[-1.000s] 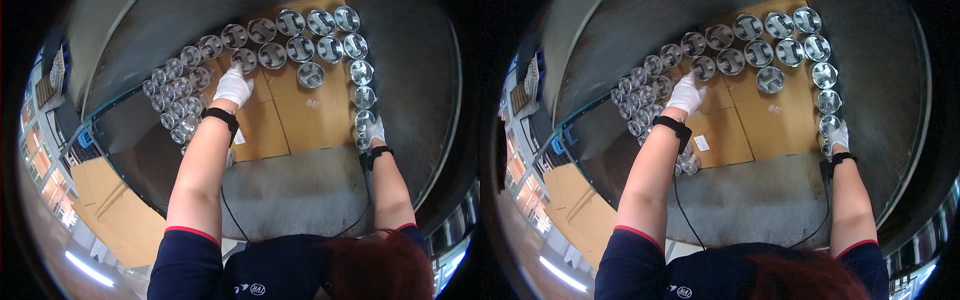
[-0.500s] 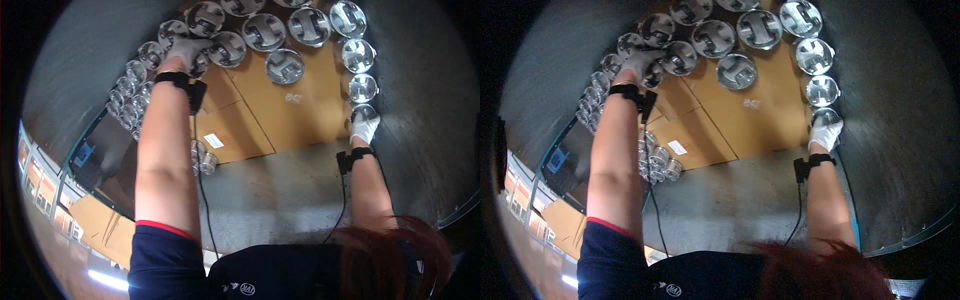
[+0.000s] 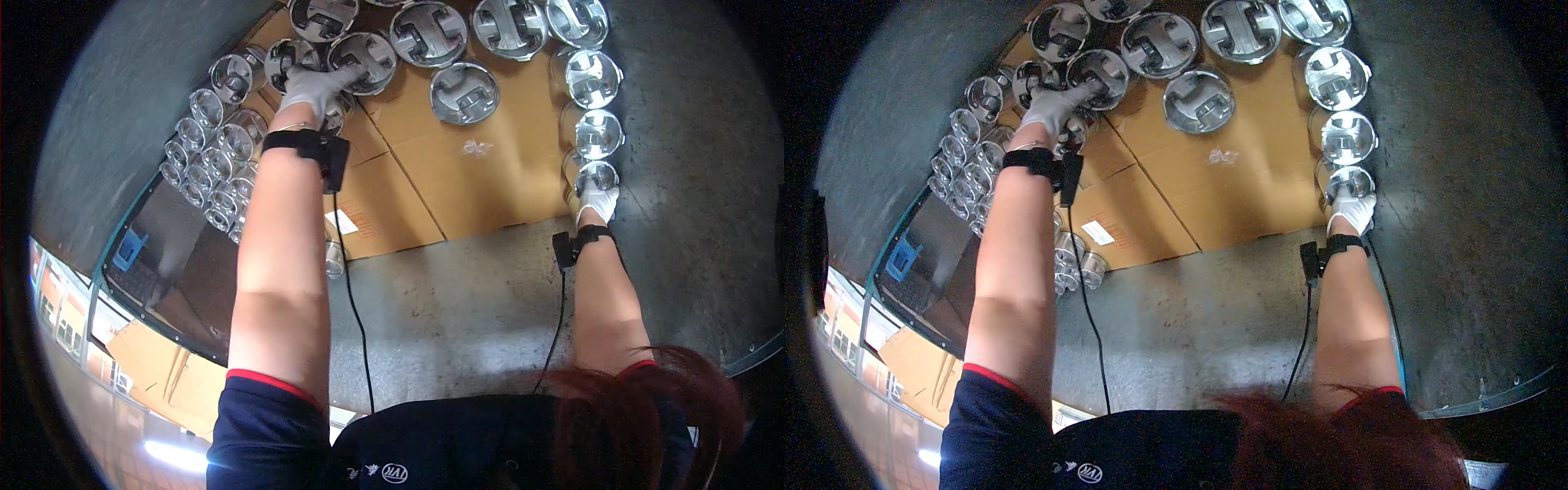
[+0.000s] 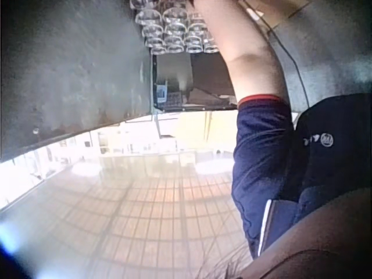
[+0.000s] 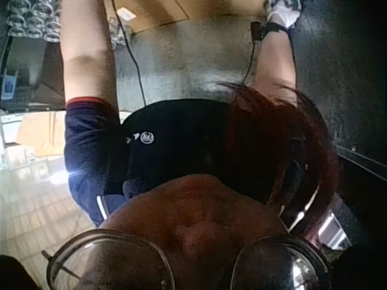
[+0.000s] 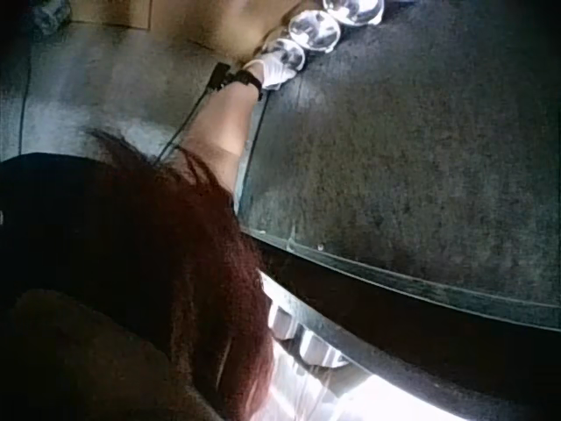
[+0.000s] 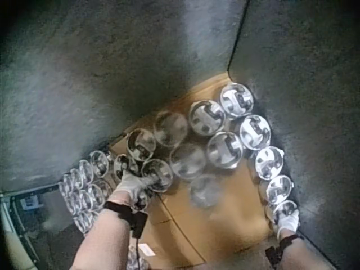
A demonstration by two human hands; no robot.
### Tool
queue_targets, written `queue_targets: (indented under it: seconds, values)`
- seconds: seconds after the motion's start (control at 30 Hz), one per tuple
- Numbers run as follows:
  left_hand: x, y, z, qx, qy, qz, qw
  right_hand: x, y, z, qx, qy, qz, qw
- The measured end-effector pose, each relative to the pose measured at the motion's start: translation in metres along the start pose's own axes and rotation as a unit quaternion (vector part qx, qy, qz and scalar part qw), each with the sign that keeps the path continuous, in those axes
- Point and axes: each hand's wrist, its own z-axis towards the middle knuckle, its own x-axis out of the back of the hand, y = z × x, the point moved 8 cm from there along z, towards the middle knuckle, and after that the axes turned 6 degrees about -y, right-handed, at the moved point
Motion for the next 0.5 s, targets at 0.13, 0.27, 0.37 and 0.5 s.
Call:
queue_targets:
  seconds: [0.13,0.27,0.37,0.5]
  values:
    - [-0.008,0.018,-0.013,0.023,0.052,0.004,0.998,-0.001,-0.003,-0.001,0.081,-0.022,-0.079,0.993]
    - [-0.004,-0.013,0.011,0.064,0.079,0.06,0.993,-0.004,-0.06,-0.054,0.239,0.021,-0.206,0.949]
    - [-0.009,0.005,0.004,0.071,0.056,0.049,0.995,-0.007,-0.086,-0.082,0.371,0.083,-0.165,0.91]
    - [-0.004,0.014,-0.012,0.088,0.049,0.029,0.995,-0.003,-0.107,-0.101,0.407,0.091,-0.106,0.903]
